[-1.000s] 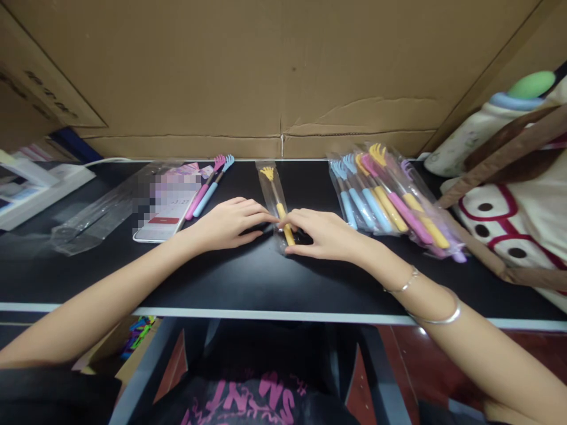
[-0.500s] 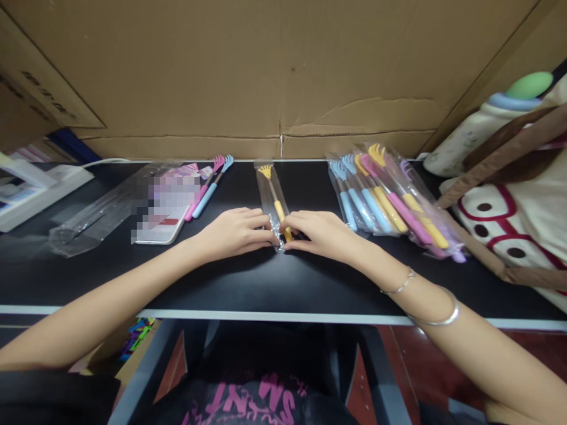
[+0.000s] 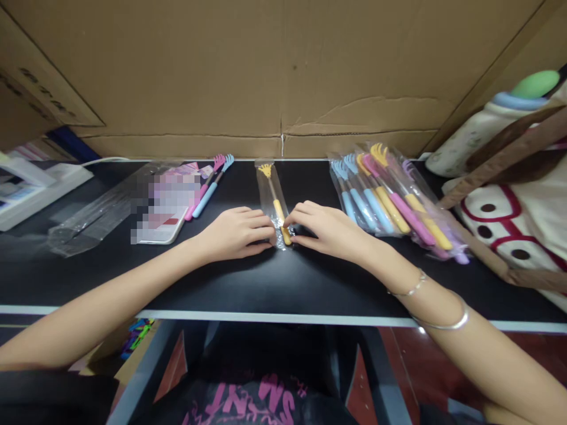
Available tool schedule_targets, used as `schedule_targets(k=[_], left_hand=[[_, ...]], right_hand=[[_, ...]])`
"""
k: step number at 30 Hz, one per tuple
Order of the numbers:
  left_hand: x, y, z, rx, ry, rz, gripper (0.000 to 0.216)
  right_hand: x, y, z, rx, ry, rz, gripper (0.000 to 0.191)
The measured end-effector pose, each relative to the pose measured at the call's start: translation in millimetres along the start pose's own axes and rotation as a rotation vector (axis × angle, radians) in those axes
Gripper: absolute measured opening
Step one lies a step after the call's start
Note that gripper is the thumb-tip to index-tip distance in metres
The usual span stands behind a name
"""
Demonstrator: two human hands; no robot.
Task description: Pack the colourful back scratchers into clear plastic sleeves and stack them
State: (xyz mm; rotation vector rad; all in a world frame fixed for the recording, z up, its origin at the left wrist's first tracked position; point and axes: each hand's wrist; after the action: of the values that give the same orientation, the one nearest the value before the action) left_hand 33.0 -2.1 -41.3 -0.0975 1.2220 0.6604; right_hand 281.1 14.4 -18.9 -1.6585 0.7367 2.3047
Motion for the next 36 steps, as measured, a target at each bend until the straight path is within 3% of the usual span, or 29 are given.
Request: schedule_targets(k=[8, 21, 36], left_hand=[[-1, 0, 0, -0.005, -0.005, -0.013, 0.01], [0, -3, 2, -0.143, -0.013, -0.163, 0.007], [6, -3, 3, -0.14, -0.032, -0.229, 0.005]], right_hand=[[13, -5, 0, -0.138, -0.023, -0.106, 0.027], [12, -4, 2, -0.075, 0.019, 0.091, 0.029], [8, 2, -2, -0.029, 0.066, 0.129, 0.024]])
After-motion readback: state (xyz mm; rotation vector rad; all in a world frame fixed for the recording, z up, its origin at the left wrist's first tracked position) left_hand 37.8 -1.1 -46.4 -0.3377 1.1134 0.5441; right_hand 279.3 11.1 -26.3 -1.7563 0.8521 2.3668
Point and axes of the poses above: each hand's wrist, its own z-axis towards the middle knuckle, its own x-axis out of the palm, y = z × x, and after that the axes turned 7 degrees about z, right-handed
